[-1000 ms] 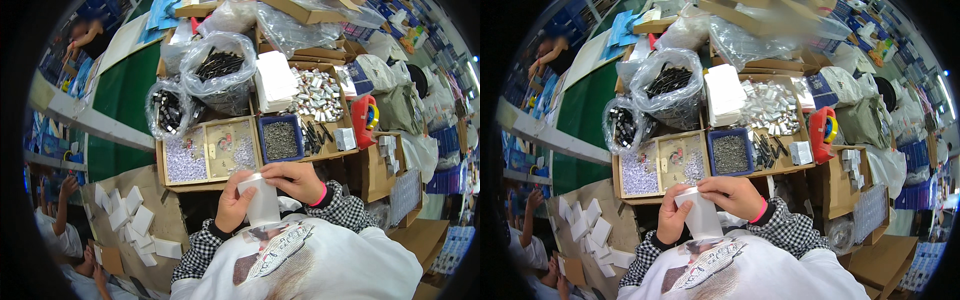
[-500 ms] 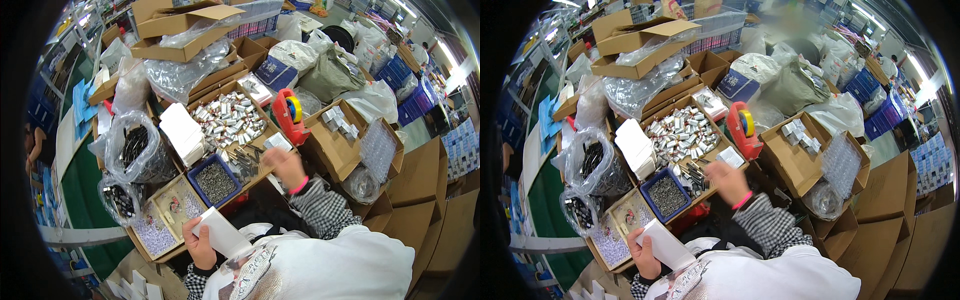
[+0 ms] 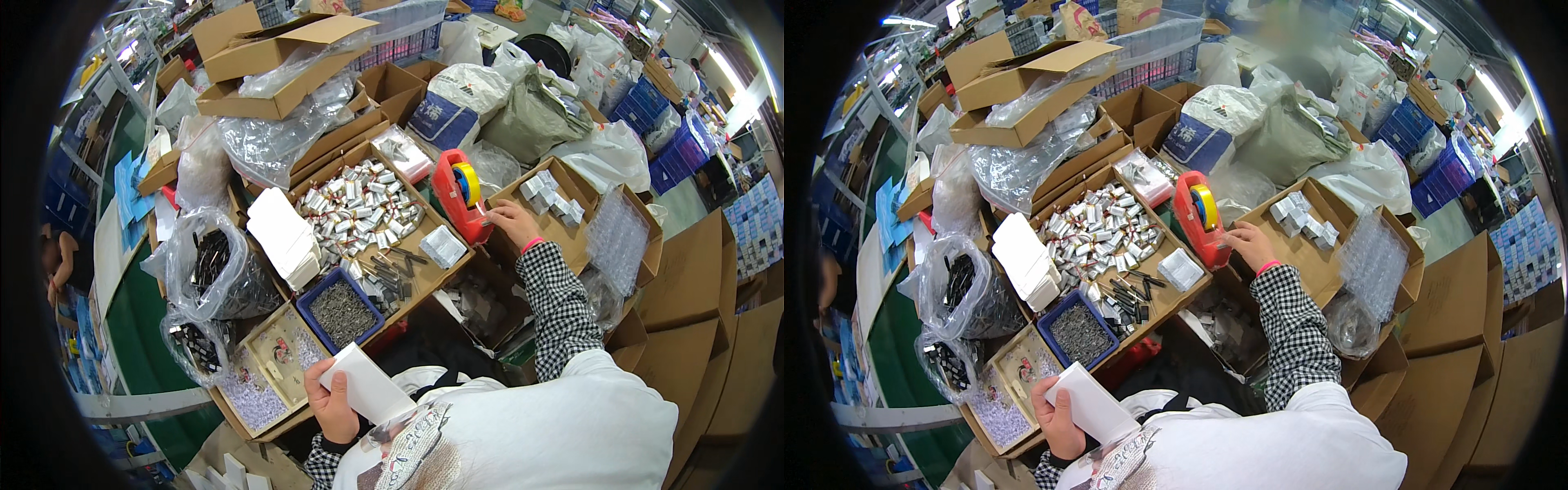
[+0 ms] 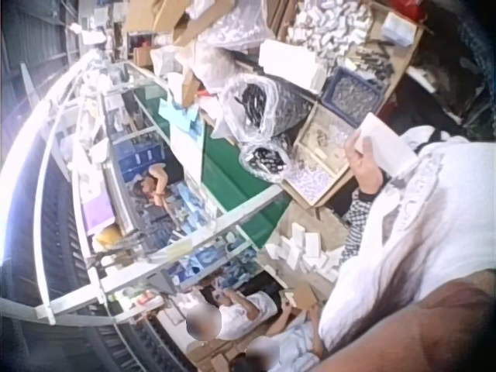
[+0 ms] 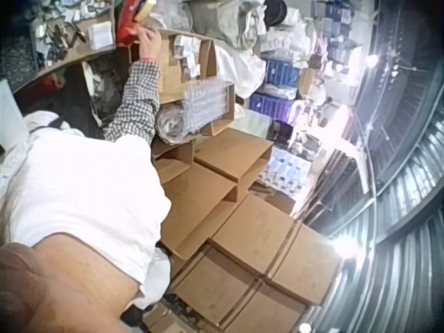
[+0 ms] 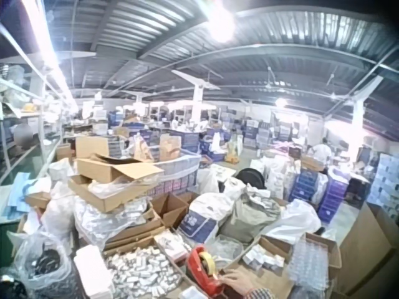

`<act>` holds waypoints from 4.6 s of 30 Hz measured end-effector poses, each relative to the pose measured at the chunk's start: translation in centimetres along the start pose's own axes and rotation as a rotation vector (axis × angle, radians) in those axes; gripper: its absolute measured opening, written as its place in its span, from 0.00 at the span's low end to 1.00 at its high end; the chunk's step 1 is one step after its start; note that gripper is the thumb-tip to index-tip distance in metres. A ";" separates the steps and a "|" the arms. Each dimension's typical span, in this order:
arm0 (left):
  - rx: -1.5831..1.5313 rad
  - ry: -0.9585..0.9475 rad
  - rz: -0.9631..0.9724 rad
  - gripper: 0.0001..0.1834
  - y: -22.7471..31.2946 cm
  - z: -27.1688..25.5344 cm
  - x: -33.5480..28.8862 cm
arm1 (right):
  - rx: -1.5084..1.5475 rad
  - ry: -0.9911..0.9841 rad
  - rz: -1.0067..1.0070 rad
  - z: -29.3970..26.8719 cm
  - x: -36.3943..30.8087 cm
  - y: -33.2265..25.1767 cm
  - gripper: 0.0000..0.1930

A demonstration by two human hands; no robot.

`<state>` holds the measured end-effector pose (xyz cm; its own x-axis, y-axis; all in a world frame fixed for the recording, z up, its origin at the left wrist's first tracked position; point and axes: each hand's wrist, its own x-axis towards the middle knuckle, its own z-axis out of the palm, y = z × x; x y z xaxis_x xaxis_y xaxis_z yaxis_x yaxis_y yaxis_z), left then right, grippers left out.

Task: The person repeatedly picks small white rectangular boxes and black cylindrical components from trays on a cluttered workbench, inserts the components into the boxes, and closes them. The person occasionally reaches into a larger cardboard box to retrieve more boxes. The task is performed one at a time in a repetitive manner.

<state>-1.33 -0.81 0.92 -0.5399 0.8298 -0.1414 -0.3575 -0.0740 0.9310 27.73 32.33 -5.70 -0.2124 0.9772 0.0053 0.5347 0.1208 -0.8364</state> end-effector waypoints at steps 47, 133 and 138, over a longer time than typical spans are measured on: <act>0.441 0.169 0.171 0.16 -1.1 -4.4 -2.2 | 1.057 -1.004 0.493 15.7 -17.0 -17.6 0.30; 0.100 -0.148 -0.174 0.51 -1.1 -2.2 -0.5 | -0.990 -0.391 -0.671 14.0 -0.3 -8.4 0.09; 0.104 -0.097 -0.164 0.50 -1.1 -2.0 -0.9 | -1.065 -0.413 -0.445 17.5 0.9 -8.1 0.09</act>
<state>-1.95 -2.58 -0.68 -0.4030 0.8759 -0.2654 -0.3509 0.1200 0.9287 8.86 29.14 -8.50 -0.6874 0.7086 -0.1596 0.7096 0.7020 0.0606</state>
